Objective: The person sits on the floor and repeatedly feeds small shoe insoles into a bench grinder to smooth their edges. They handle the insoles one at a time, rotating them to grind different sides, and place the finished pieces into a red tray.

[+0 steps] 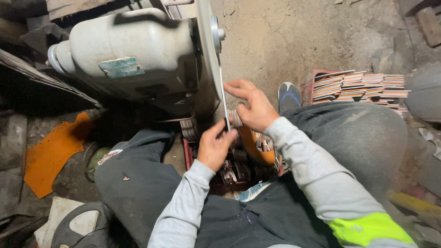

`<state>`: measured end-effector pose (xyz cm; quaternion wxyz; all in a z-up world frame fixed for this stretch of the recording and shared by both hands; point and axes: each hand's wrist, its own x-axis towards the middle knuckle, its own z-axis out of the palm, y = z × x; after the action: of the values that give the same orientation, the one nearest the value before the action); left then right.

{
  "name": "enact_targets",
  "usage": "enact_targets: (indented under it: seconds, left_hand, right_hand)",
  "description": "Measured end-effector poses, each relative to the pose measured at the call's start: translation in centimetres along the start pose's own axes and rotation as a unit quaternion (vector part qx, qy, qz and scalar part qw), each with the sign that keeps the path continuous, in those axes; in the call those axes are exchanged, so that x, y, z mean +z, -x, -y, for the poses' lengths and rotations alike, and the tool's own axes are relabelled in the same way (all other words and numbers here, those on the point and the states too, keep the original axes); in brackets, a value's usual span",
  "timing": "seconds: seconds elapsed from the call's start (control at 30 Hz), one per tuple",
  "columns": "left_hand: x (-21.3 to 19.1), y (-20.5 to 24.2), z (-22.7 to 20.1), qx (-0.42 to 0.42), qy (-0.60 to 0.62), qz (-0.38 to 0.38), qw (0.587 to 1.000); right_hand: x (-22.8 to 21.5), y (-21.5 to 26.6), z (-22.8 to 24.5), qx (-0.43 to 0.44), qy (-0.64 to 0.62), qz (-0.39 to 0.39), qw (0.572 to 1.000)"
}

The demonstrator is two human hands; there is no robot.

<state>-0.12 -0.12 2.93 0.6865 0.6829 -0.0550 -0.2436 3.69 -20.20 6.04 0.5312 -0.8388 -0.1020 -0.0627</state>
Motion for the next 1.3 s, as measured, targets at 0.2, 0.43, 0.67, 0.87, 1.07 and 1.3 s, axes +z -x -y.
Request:
enact_targets:
  seconds: [0.2, 0.43, 0.67, 0.87, 1.07, 1.3]
  left_hand:
    - [-0.5, 3.3, 0.6, 0.162, -0.379, -0.071, 0.908]
    - [-1.4, -1.3, 1.8, -0.049, -0.066, -0.006, 0.997]
    - [-1.7, -2.8, 4.4, -0.04, 0.122, 0.045, 0.991]
    - [-0.4, 1.5, 3.3, -0.066, 0.011, 0.015, 0.998]
    - [-1.0, 2.2, 1.5, -0.021, -0.16, -0.027, 0.987]
    - [-1.1, -1.6, 3.1, -0.041, 0.141, 0.059, 0.987]
  right_hand:
    - [-3.0, 2.3, -1.3, 0.214, -0.173, 0.167, 0.947]
    - [-0.4, -0.3, 0.2, 0.119, -0.011, 0.021, 0.993]
    - [1.2, -2.3, 0.5, 0.005, 0.114, -0.037, 0.993]
    - [-1.3, 1.1, 2.4, 0.032, 0.057, 0.136, 0.989]
    - [-3.1, 1.6, 3.3, 0.078, -0.007, 0.168, 0.983]
    - [-0.3, -1.2, 2.9, 0.013, 0.079, 0.025, 0.996]
